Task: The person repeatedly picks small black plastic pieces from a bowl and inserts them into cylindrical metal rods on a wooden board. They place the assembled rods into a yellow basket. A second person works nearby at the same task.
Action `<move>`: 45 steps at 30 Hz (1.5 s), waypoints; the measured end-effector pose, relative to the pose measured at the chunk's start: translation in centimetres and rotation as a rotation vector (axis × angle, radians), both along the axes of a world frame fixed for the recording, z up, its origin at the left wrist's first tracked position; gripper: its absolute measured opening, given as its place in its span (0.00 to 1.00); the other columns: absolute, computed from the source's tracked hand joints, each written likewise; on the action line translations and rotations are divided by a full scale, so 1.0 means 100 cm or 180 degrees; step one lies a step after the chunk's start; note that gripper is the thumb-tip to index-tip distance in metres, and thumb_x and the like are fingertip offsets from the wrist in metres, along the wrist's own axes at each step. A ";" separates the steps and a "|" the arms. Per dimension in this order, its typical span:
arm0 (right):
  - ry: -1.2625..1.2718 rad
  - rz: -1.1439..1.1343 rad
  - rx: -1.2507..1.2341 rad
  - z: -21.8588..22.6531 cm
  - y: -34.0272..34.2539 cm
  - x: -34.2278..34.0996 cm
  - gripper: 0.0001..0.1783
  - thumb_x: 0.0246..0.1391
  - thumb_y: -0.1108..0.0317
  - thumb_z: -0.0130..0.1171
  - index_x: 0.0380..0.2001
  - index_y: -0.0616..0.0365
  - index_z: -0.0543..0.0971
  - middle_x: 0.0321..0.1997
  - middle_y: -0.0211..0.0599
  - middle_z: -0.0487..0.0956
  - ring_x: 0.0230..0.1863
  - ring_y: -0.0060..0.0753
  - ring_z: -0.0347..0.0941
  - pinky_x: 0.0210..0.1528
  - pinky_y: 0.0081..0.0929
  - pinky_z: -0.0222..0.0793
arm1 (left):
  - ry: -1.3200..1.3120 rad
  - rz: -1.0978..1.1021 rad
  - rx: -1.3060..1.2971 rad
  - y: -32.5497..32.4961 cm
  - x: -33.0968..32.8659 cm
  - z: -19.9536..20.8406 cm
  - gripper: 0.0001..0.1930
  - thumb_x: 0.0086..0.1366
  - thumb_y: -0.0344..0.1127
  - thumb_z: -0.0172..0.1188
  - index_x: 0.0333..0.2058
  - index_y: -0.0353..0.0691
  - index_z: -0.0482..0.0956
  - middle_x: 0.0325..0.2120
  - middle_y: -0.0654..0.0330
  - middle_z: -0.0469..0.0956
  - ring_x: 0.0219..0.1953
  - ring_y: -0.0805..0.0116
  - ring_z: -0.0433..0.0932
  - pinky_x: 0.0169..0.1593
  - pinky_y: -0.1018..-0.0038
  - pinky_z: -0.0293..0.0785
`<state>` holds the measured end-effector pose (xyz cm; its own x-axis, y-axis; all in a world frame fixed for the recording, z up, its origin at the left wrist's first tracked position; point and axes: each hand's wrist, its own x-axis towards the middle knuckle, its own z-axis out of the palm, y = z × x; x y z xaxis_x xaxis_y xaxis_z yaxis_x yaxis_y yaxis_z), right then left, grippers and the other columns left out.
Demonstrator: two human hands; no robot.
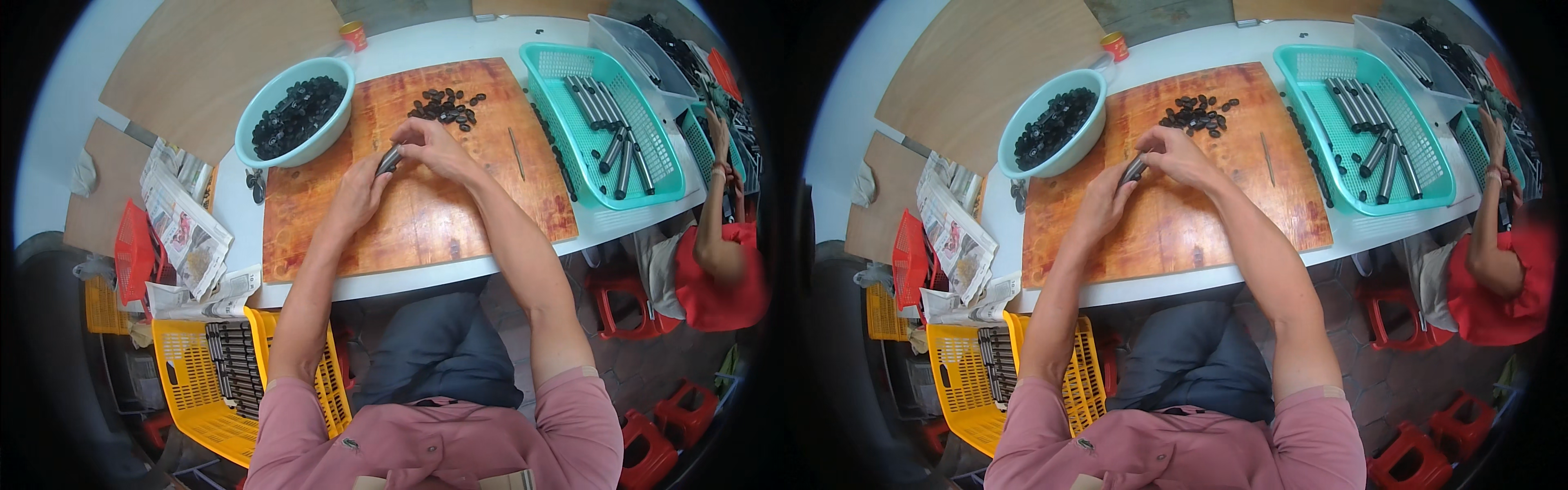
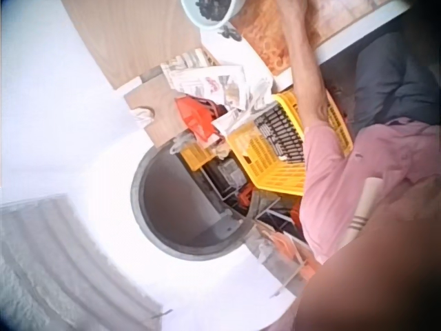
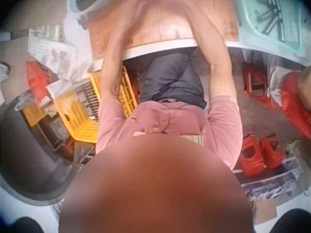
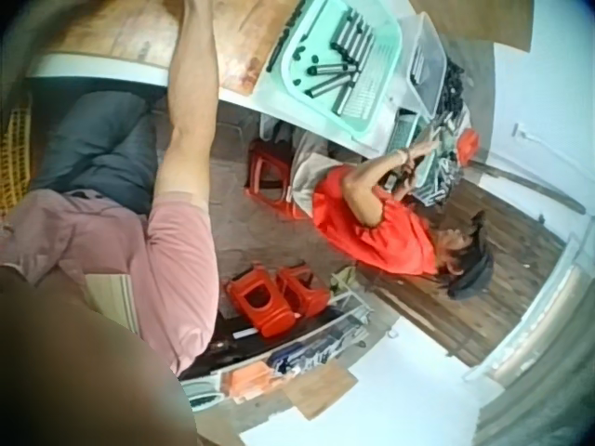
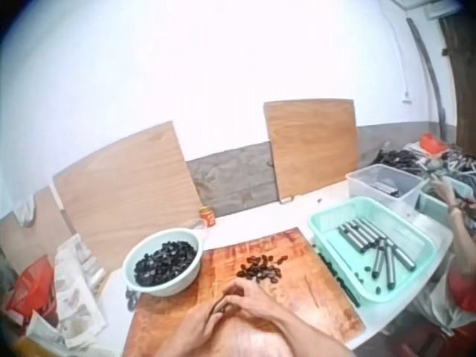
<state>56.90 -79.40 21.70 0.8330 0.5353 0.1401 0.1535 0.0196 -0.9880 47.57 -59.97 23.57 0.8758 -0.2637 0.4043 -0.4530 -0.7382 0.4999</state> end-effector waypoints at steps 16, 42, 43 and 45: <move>-0.0741 0.0180 -0.0605 -0.008 -0.011 0.005 0.16 0.49 0.85 0.58 0.43 0.64 0.78 0.42 0.40 0.82 0.47 0.33 0.79 0.51 0.31 0.74 | -0.0548 0.0375 0.0478 -0.016 -0.004 -0.017 0.18 0.59 0.28 0.67 0.49 0.34 0.81 0.40 0.47 0.80 0.44 0.45 0.78 0.49 0.58 0.75; -0.1572 -0.1315 -0.2268 -0.012 0.062 0.022 0.14 0.61 0.64 0.55 0.34 0.65 0.82 0.40 0.56 0.82 0.44 0.58 0.79 0.47 0.51 0.72 | -0.0118 0.0345 0.0396 -0.009 0.000 -0.008 0.13 0.61 0.33 0.67 0.45 0.37 0.82 0.34 0.49 0.76 0.38 0.47 0.78 0.42 0.57 0.74; -0.1682 -0.1371 -0.2283 -0.013 0.060 0.022 0.14 0.61 0.64 0.55 0.34 0.65 0.81 0.40 0.56 0.82 0.45 0.58 0.78 0.48 0.51 0.71 | -0.0121 0.0372 0.0366 -0.009 0.000 -0.008 0.13 0.61 0.33 0.68 0.44 0.37 0.82 0.34 0.50 0.76 0.39 0.47 0.78 0.43 0.57 0.75; -0.1835 -0.1489 -0.2289 -0.017 0.060 0.022 0.12 0.60 0.65 0.55 0.35 0.65 0.80 0.41 0.55 0.81 0.46 0.57 0.76 0.50 0.51 0.69 | -0.0126 0.0389 0.0279 -0.009 0.000 -0.011 0.14 0.60 0.34 0.68 0.43 0.36 0.82 0.34 0.50 0.77 0.39 0.48 0.78 0.44 0.57 0.75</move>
<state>59.09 -73.42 20.04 0.8871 0.2903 0.3589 0.4478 -0.7299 -0.5164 47.62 -60.86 22.52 0.8875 -0.1918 0.4191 -0.3750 -0.8291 0.4147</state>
